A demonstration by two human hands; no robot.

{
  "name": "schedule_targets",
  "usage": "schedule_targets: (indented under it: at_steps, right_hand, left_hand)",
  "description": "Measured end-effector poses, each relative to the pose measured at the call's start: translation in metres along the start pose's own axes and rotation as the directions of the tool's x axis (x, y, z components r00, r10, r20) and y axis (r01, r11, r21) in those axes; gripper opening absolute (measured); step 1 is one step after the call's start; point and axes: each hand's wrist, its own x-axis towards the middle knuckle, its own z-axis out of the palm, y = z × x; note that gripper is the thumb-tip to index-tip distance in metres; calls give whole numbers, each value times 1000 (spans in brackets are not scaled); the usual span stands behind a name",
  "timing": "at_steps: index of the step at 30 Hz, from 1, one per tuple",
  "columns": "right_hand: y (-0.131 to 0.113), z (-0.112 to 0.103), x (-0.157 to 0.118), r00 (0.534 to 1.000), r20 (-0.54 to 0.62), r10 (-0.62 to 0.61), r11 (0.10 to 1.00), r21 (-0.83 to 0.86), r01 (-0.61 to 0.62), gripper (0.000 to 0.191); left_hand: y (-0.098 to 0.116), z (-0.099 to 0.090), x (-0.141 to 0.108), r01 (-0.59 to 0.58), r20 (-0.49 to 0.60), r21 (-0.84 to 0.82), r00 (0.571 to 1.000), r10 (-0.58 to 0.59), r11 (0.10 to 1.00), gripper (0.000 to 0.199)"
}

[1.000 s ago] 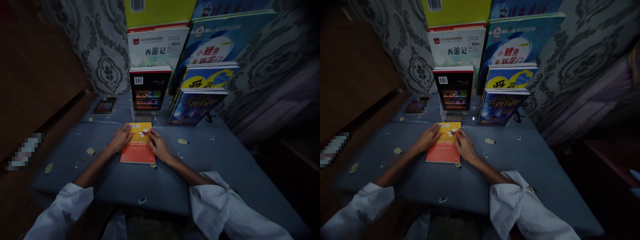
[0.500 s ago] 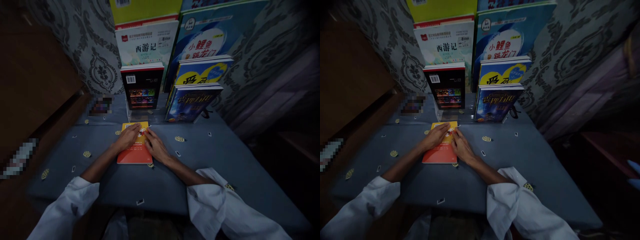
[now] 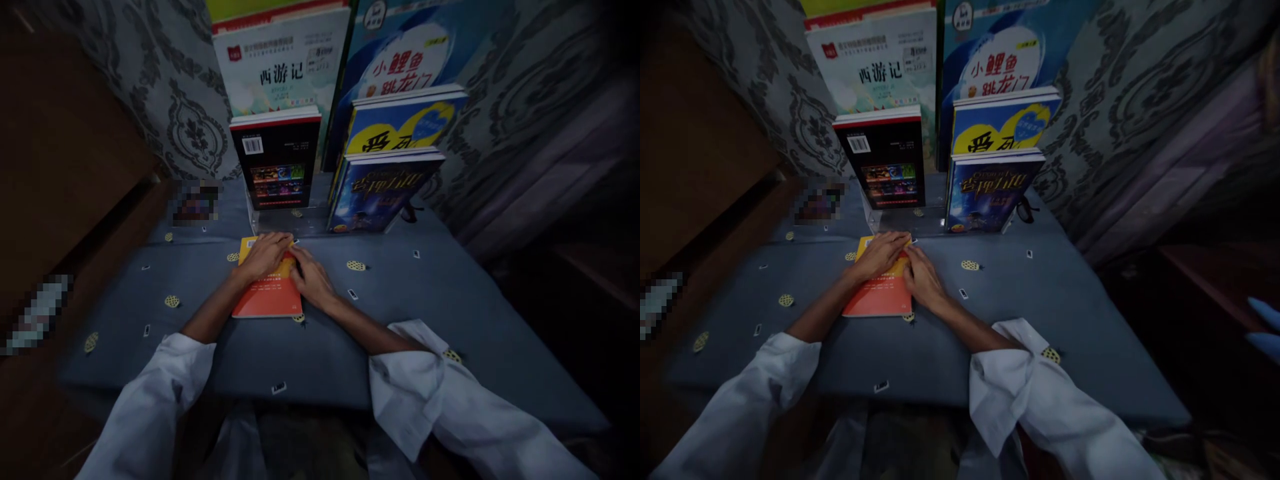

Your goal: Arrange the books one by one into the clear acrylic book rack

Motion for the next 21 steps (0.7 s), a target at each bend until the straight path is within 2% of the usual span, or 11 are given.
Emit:
schedule_targets:
  at_steps: [3,7,12,21]
  right_hand:
    - [5,1,1,1000,-30,8,998,63,-6,57]
    - [9,2,2,999,-43,33,991,132,-27,62]
    - [13,4,1,998,-47,44,988,152,-36,64]
    - [15,3,2,996,-47,70,984,166,-61,65]
  left_hand:
    - [-1,2,-2,-27,0,64,1000,27,998,42]
    - [-2,6,-7,-40,-20,57,999,41,998,43]
    - [2,8,-15,-33,17,52,999,32,998,45]
    - [14,5,-35,-78,12,14,997,78,997,46]
